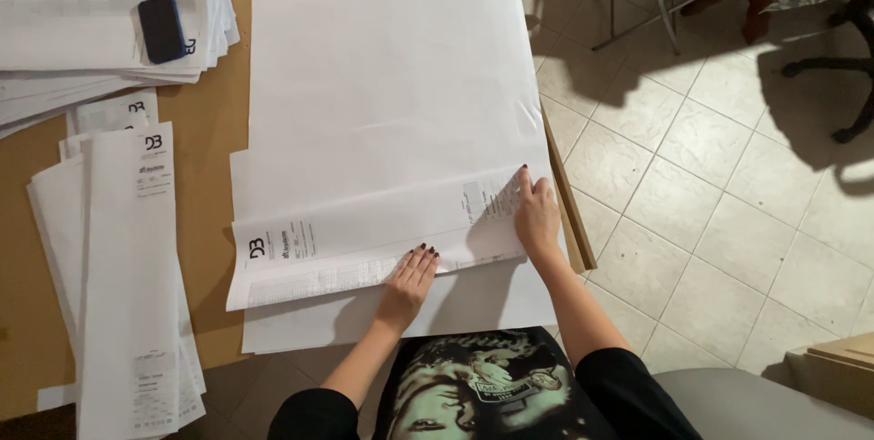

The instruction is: Folding large architectural blueprints into a standard size on a work table

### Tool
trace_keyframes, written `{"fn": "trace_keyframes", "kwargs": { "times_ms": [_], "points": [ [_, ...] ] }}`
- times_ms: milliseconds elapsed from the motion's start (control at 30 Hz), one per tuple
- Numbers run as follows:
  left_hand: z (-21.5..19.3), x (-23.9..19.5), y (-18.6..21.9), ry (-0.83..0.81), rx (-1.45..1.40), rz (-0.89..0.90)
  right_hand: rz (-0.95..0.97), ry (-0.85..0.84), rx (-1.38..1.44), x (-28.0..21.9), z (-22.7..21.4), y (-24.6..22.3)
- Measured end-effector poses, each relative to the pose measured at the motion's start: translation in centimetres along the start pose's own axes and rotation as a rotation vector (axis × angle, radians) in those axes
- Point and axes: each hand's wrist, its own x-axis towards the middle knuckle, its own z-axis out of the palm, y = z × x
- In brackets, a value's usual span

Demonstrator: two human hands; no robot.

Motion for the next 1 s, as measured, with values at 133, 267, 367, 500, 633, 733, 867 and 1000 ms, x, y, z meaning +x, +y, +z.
{"fn": "trace_keyframes", "kwargs": {
  "times_ms": [133, 267, 367, 500, 633, 733, 867, 1000],
  "points": [
    [-0.4, -0.1, 0.9, -0.012, -0.003, -0.036, -0.016, 0.03, -0.023, 0.1, 0.7, 0.3],
    [-3.6, 0.5, 3.0, -0.061, 0.003, -0.186, -0.088, 0.126, -0.126, -0.1, 1.9, 0.9],
    [-3.7, 0.3, 4.4, -0.165, -0.026, -0.335, -0.088, 0.013, -0.186, -1.0, 2.8, -1.6],
    [-2.5, 0.0, 5.3, -0.142, 0.14, -0.35, -0.278, -0.102, 0.281, -5.2, -1.1, -11.2],
    [-4.1, -0.6, 5.2, -0.223, 0.12, -0.38, -0.554, 0.058, -0.031, -7.5, -0.2, -11.2],
    [-7.7, -2.2, 2.4, -0.197, -0.118, -0.614, -0.419, -0.198, 0.221, -6.2, -3.7, -7.1],
    [-14.8, -5.9, -4.3, -0.235, -0.023, -1.02, -0.144, -0.225, 0.117, -6.9, -3.8, 1.6],
    [-14.6, -12.8, -11.5, -0.511, 0.04, -1.304, -0.058, -0.11, 0.09, -8.2, -1.7, 5.4]
  ]
}}
